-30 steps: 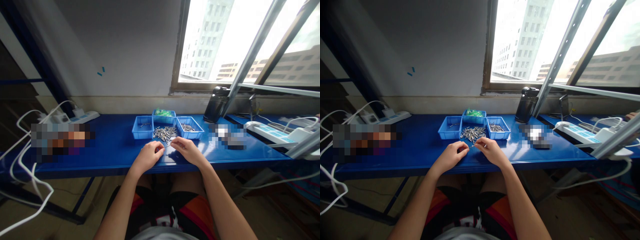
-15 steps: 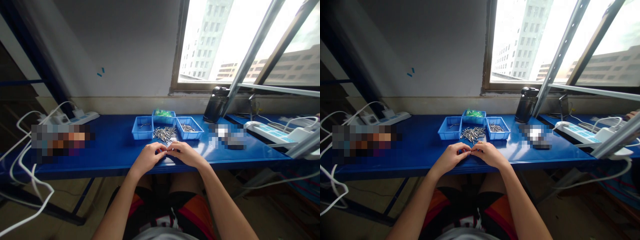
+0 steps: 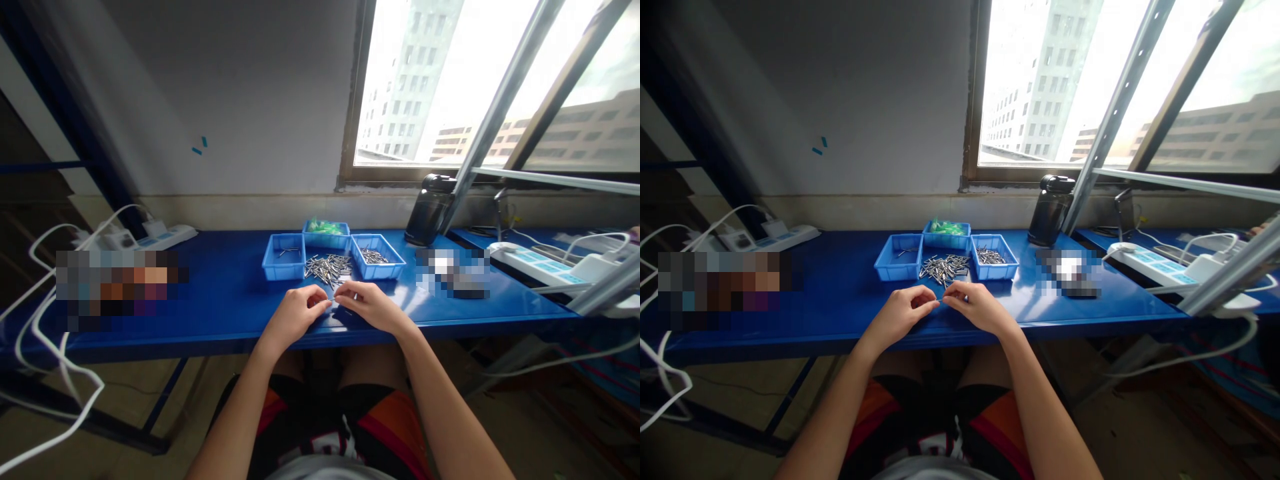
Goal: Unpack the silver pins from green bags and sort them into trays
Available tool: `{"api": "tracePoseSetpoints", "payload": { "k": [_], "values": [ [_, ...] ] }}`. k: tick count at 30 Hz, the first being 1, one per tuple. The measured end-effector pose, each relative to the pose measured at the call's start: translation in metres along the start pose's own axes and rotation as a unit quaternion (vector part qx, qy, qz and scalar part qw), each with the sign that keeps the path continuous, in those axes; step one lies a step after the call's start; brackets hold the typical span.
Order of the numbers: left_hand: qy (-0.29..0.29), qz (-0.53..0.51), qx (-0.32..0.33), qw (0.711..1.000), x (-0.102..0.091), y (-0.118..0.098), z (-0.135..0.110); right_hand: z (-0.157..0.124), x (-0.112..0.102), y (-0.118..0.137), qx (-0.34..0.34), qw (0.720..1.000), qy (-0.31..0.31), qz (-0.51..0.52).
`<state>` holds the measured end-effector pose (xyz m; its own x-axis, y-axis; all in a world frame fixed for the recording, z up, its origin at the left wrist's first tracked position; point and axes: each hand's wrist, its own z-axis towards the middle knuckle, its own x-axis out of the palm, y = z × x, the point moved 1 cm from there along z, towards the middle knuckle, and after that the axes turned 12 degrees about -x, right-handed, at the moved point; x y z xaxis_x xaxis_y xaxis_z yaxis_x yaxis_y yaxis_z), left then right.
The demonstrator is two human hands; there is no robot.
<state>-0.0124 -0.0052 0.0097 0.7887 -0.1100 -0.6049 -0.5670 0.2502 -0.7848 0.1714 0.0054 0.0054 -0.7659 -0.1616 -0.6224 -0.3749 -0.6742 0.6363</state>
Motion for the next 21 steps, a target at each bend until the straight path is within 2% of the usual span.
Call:
{"api": "tracePoseSetpoints", "payload": {
  "k": [5, 16, 21],
  "values": [
    [-0.005, -0.008, -0.001, 1.000, -0.0005, 0.0003, 0.0006, -0.0002, 0.0016, -0.0026, 0.003, 1.000, 0.005, -0.004],
    [-0.034, 0.000, 0.000, 0.999, -0.0020, -0.0019, -0.0010, -0.0003, 0.0002, -0.0039, 0.021, 0.997, -0.075, -0.020],
    [-0.050, -0.003, -0.010, 0.999, -0.0014, 0.0001, 0.0001, 0.0001, 0.0003, -0.0029, 0.015, 0.997, -0.072, -0.030]
  ]
}}
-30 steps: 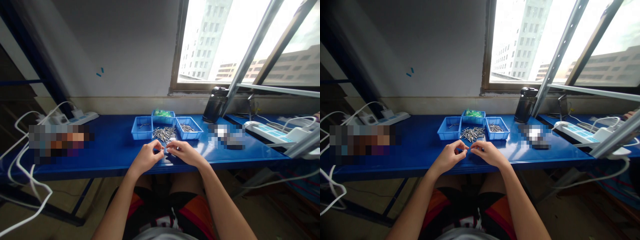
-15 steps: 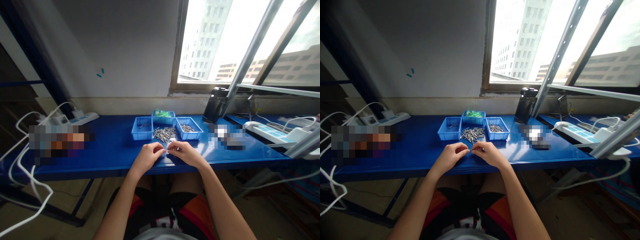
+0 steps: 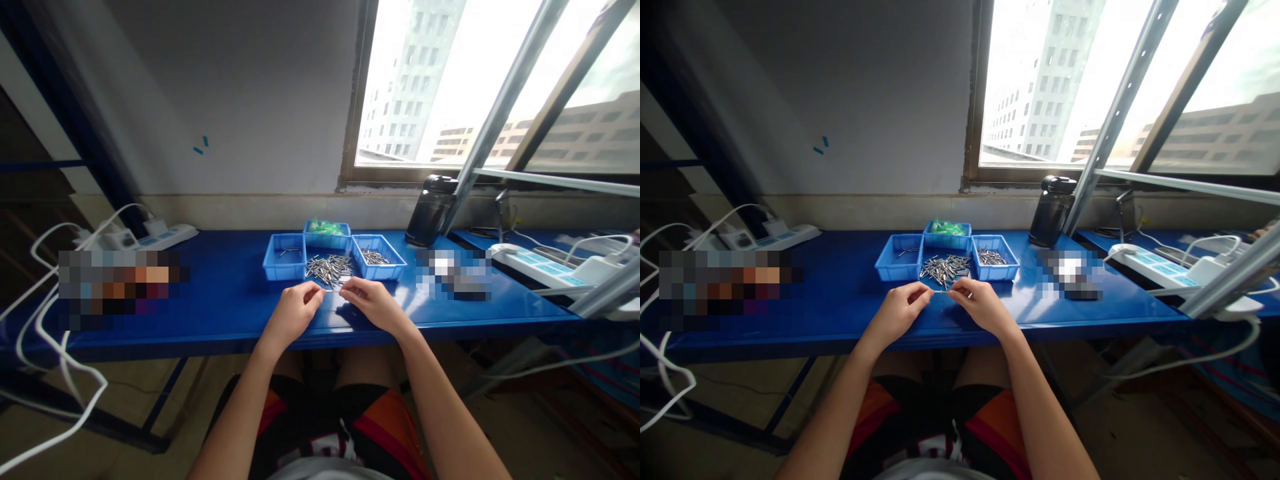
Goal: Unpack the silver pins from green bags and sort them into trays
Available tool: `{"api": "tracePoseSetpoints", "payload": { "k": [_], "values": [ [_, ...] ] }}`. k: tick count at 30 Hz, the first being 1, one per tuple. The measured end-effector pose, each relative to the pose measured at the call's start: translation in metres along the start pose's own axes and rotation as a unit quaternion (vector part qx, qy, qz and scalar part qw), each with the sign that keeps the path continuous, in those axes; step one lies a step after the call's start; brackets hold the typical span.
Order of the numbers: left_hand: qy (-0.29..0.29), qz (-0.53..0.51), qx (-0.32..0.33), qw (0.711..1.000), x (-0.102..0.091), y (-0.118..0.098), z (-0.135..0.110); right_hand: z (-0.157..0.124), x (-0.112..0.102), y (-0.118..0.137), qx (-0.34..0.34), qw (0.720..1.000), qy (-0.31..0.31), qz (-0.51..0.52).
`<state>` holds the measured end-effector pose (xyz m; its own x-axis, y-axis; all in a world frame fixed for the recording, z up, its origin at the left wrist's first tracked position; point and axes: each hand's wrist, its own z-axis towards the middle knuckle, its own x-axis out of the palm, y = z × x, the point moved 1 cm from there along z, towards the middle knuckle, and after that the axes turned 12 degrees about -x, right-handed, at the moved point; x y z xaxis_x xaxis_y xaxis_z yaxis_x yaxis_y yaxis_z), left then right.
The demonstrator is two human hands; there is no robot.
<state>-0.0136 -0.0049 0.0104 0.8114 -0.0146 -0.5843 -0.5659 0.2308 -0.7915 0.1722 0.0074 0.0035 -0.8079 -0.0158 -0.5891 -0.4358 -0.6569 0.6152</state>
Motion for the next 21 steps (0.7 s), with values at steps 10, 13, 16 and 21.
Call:
{"api": "tracePoseSetpoints", "payload": {
  "k": [10, 13, 16, 21],
  "values": [
    [0.014, -0.014, 0.019, 1.000, -0.0007, -0.0006, -0.0016, 0.0005, 0.0022, -0.0057, -0.061, 0.996, 0.038, -0.044],
    [0.044, -0.023, 0.032, 0.998, -0.0001, -0.0011, -0.0030, 0.0007, 0.0033, -0.0042, -0.079, 0.993, 0.061, -0.059],
    [0.063, -0.013, 0.042, 0.997, 0.0009, -0.0013, -0.0038, 0.0011, 0.0034, -0.0017, -0.073, 0.992, 0.074, -0.066],
    [0.035, -0.010, 0.044, 0.998, 0.0005, -0.0006, -0.0033, 0.0013, 0.0037, -0.0016, -0.050, 0.994, 0.071, -0.061]
  ]
}}
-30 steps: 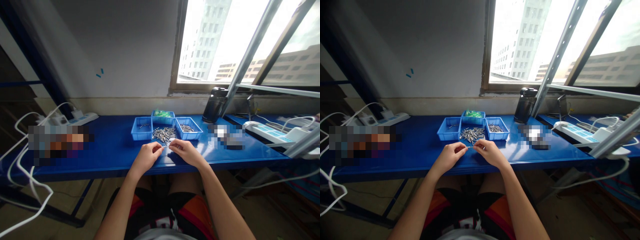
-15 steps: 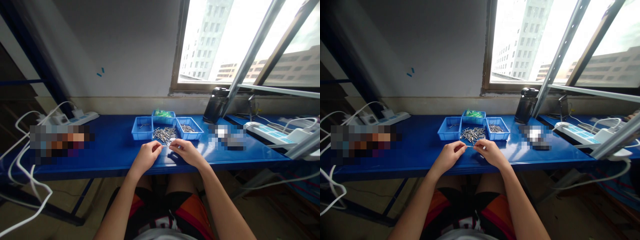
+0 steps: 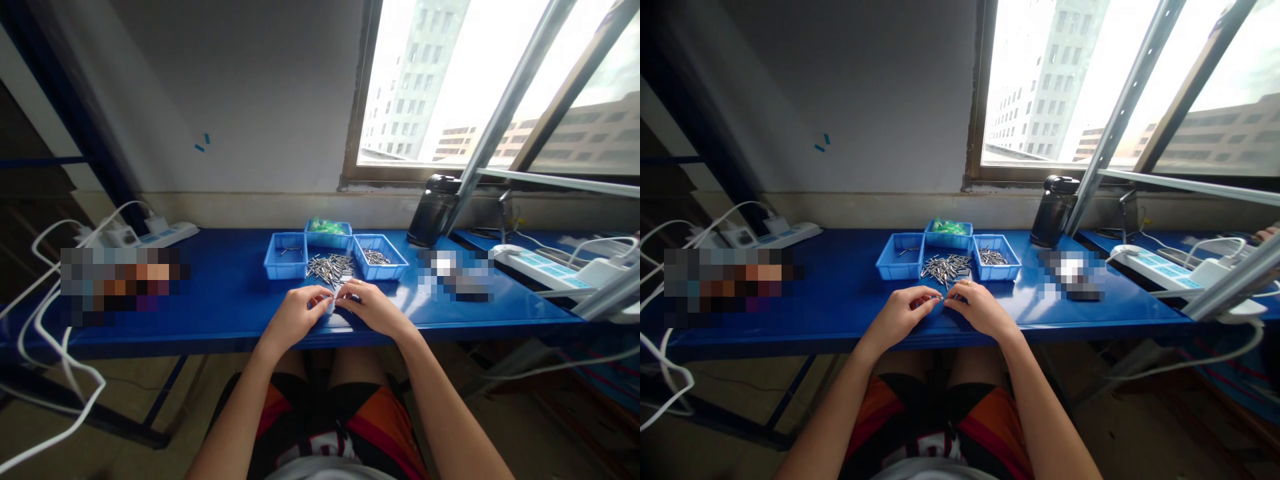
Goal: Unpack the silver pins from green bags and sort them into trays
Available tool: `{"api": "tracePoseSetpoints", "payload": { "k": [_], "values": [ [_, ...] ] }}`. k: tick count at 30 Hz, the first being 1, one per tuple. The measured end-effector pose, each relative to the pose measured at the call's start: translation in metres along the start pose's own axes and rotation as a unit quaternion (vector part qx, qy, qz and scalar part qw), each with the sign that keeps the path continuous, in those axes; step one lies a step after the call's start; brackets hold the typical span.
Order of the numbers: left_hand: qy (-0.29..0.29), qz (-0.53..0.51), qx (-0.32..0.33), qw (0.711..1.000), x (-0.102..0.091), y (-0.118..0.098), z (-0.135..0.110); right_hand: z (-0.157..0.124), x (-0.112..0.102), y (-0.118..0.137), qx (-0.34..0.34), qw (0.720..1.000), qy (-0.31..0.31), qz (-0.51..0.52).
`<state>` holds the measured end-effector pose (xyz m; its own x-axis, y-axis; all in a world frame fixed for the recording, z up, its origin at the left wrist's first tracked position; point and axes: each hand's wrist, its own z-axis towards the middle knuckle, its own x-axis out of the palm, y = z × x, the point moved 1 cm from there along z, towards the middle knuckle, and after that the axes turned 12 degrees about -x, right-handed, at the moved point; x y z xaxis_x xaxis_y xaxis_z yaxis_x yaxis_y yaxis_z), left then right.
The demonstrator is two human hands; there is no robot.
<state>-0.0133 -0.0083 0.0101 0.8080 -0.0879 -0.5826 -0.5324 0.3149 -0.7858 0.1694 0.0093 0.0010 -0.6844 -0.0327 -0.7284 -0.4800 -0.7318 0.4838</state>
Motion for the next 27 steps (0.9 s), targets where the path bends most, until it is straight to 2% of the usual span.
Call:
{"api": "tracePoseSetpoints", "payload": {
  "k": [5, 10, 16, 23, 27],
  "values": [
    [-0.044, 0.062, -0.008, 0.997, 0.000, 0.001, 0.003, -0.001, -0.001, -0.001, 0.038, 0.997, -0.052, 0.042],
    [-0.028, 0.120, -0.018, 0.992, 0.002, 0.001, 0.007, -0.003, -0.003, 0.001, 0.049, 0.993, -0.079, 0.078],
    [-0.031, 0.113, -0.027, 0.993, 0.002, 0.001, 0.008, -0.003, -0.004, 0.000, 0.047, 0.992, -0.086, 0.083],
    [-0.049, 0.100, -0.063, 0.992, 0.002, 0.002, 0.009, 0.007, -0.003, 0.001, 0.020, 0.996, -0.087, -0.016],
    [-0.061, 0.098, -0.086, 0.990, 0.001, 0.002, 0.009, 0.012, -0.022, -0.004, 0.045, 0.977, -0.155, -0.139]
  ]
}}
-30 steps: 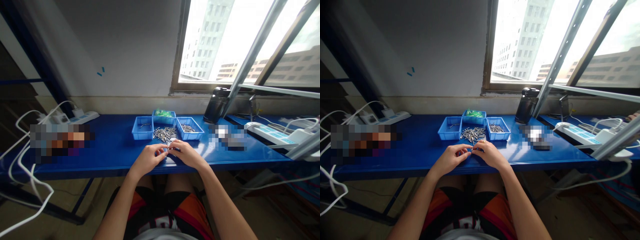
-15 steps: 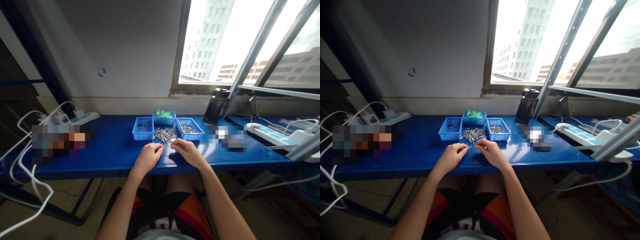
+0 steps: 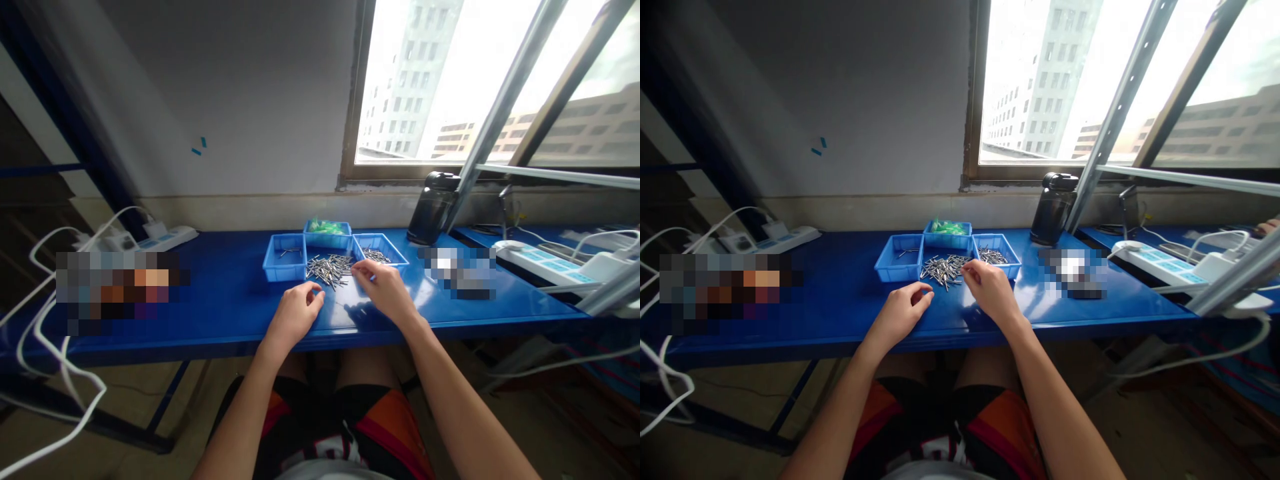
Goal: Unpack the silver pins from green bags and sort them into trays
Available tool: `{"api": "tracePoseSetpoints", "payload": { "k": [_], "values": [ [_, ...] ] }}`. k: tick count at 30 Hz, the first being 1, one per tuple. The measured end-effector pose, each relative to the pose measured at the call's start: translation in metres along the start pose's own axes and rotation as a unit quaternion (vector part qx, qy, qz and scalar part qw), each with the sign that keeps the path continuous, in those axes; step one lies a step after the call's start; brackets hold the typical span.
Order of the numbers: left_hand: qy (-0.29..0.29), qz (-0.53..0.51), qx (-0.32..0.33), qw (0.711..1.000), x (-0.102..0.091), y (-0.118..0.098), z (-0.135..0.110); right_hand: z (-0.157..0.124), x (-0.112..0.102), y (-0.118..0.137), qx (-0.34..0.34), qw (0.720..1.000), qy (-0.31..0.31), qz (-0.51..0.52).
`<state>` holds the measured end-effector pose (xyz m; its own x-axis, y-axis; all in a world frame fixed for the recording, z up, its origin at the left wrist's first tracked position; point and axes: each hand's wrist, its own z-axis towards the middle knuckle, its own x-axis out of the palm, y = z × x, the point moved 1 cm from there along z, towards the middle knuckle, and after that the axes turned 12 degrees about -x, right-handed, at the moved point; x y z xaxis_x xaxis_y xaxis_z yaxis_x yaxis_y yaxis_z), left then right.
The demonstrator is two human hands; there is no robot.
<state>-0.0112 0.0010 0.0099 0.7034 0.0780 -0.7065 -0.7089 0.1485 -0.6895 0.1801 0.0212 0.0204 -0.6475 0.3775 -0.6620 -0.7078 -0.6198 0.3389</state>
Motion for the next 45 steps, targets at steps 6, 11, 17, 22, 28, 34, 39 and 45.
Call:
{"api": "tracePoseSetpoints", "payload": {
  "k": [6, 11, 17, 22, 28, 34, 39, 45],
  "values": [
    [0.006, 0.005, 0.008, 1.000, -0.001, -0.001, -0.001, 0.016, -0.030, -0.031, 0.127, 0.964, -0.044, -0.227],
    [-0.011, 0.017, 0.012, 1.000, 0.001, 0.000, 0.000, 0.015, -0.026, -0.030, 0.126, 0.961, -0.008, -0.246],
    [-0.018, 0.022, 0.012, 1.000, 0.003, 0.003, 0.001, 0.006, 0.003, 0.006, 0.023, 0.993, 0.058, -0.103],
    [-0.021, 0.016, 0.010, 1.000, 0.003, 0.004, 0.001, -0.002, 0.028, 0.017, 0.046, 0.984, 0.144, -0.094],
    [-0.020, 0.008, 0.017, 1.000, 0.002, 0.004, 0.000, -0.006, 0.036, 0.017, 0.060, 0.976, 0.146, -0.149],
    [-0.016, 0.007, 0.022, 1.000, 0.001, 0.002, 0.000, -0.008, 0.036, 0.016, 0.078, 0.973, 0.129, -0.172],
    [-0.015, -0.002, 0.017, 1.000, 0.001, 0.003, 0.000, -0.010, 0.033, 0.014, 0.073, 0.986, 0.097, -0.113],
    [-0.029, -0.032, -0.011, 0.999, 0.001, 0.004, 0.000, -0.012, 0.023, 0.011, -0.021, 0.985, 0.157, 0.073]
  ]
}}
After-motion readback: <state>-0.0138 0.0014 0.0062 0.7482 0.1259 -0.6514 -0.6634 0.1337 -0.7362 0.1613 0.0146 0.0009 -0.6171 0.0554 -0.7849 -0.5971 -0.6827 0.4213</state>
